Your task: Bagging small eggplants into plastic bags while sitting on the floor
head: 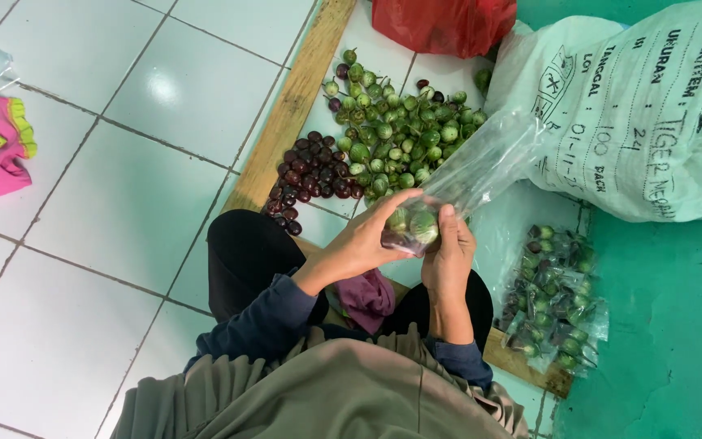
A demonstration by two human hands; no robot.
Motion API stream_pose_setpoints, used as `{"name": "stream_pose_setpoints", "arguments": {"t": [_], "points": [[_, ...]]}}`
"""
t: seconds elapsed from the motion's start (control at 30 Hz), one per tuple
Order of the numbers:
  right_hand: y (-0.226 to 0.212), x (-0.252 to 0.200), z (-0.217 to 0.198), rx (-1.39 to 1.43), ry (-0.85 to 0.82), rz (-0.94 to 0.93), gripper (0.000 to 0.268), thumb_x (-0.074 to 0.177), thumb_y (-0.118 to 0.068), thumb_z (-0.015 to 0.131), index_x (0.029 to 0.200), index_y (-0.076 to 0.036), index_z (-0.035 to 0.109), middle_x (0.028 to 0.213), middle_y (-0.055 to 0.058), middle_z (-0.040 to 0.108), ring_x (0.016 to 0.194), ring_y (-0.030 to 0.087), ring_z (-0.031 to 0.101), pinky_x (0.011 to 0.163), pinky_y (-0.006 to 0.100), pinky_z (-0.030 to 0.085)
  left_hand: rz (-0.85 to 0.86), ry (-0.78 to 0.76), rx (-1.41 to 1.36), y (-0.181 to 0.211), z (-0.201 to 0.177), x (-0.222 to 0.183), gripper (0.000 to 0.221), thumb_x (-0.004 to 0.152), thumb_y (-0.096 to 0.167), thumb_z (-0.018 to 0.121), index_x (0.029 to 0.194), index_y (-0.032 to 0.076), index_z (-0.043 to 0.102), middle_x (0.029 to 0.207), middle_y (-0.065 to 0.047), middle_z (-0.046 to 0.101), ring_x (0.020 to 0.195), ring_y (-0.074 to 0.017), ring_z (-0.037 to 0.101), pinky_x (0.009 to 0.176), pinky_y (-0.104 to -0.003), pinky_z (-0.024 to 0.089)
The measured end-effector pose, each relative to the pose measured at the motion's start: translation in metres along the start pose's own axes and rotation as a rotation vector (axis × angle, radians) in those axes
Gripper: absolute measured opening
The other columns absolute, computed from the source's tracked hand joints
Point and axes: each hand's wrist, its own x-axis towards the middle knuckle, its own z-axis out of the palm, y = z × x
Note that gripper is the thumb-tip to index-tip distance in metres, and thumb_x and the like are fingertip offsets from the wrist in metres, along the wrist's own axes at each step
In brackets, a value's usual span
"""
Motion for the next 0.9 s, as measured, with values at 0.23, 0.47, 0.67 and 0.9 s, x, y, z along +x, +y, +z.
{"name": "stream_pose_setpoints", "arguments": {"t": [0.23,0.47,0.67,0.9], "points": [[-0.011,0.007,-0.010,-0.289,-0.012,-0.125,0.024,0.104,-0.021,0.066,0.112,0.000,0.075,0.071,0.016,0.065,0.056,0.013,0.063,0.040,0.022,0.046,-0.039,0.029,-0.100,-0.042,0.003,-0.001,0.086,0.087,0.024,0.085,0.158,0.021,0.038,0.141,-0.028,0.055,0.132,-0.0469,0.054,0.100,-0.061,0.049],[-0.015,0.002,0.000,-0.405,-0.101,-0.199,0.017,0.102,-0.013,0.070,0.091,0.000,0.071,0.089,0.010,0.060,0.089,0.014,0.055,0.081,0.032,0.049,-0.149,0.172,-0.402,-0.091,0.018,-0.004,0.074,0.079,0.012,0.090,0.146,0.011,0.057,0.128,-0.027,0.064,0.123,-0.0370,0.059,0.097,-0.054,0.050],[-0.019,0.003,0.006,-0.265,-0.088,-0.079,0.016,0.102,-0.017,0.069,0.093,-0.004,0.072,0.082,0.005,0.066,0.081,0.008,0.057,0.072,0.025,0.051,-0.175,0.219,-0.392,-0.076,0.021,-0.010,0.079,0.073,0.015,0.096,0.143,0.010,0.060,0.110,-0.022,0.069,0.107,-0.0252,0.062,0.092,-0.046,0.052],[0.000,0.007,-0.014,-0.383,-0.279,-0.006,0.039,0.090,-0.010,0.082,0.122,0.005,0.067,0.107,0.023,0.072,0.102,0.024,0.062,0.089,0.048,0.055,-0.194,0.296,-0.303,-0.090,0.022,-0.014,0.064,0.074,0.013,0.094,0.132,0.017,0.068,0.094,-0.013,0.076,0.092,-0.0170,0.071,0.083,-0.030,0.055]]}}
